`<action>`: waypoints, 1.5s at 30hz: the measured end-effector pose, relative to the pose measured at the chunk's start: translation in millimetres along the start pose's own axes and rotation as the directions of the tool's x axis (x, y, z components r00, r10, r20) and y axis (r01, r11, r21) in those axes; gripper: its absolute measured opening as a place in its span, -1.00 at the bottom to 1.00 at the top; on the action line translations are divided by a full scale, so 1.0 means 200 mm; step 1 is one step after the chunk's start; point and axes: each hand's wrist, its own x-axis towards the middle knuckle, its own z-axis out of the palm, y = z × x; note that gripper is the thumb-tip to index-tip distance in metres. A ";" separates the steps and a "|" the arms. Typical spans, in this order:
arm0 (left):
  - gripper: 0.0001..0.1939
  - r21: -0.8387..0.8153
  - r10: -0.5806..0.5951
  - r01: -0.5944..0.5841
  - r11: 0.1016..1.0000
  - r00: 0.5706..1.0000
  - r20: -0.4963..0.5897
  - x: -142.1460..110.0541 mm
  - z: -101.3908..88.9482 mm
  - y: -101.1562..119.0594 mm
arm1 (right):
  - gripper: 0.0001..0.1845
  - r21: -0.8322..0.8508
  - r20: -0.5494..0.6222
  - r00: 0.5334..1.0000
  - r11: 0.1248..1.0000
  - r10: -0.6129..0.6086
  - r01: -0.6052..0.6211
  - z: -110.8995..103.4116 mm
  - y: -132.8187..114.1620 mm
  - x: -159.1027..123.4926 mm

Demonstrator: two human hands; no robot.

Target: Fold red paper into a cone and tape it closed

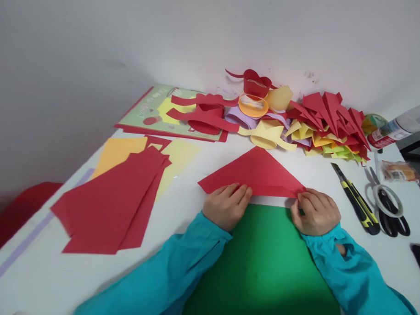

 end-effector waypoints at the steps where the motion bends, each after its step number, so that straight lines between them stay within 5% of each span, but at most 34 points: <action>1: -0.80 0.002 -0.001 0.001 1.000 1.000 -0.002 0.00 0.00 0.00 | -0.96 0.000 0.003 1.000 1.000 0.004 -0.004 0.00 0.00 0.00; 8: -0.80 0.046 -0.013 0.013 0.999 1.000 -0.016 -0.02 0.00 -0.11 | -0.93 0.020 0.021 0.996 0.996 -0.086 0.086 -0.01 0.03 0.00; 13: -0.77 0.107 -0.064 0.071 0.992 0.996 -0.064 -0.05 -0.01 -0.21 | -0.89 -0.023 -0.024 1.000 1.000 -0.020 0.019 -0.01 0.11 -0.01; 19: -0.80 0.000 0.011 -0.011 1.000 0.999 -0.034 -0.01 -0.02 -0.06 | -0.70 0.122 0.021 0.995 0.988 -0.098 0.094 -0.04 -0.01 0.03; 30: -0.77 -0.194 0.070 -0.080 0.978 0.996 -0.059 0.03 -0.01 0.18 | -0.83 0.316 0.026 0.958 0.911 -0.287 0.264 -0.02 -0.16 0.00; 45: -0.89 -0.231 0.009 -0.032 0.972 0.995 -0.100 0.06 -0.03 0.18 | -0.89 0.343 0.029 0.976 0.919 -0.216 0.193 -0.03 -0.16 0.02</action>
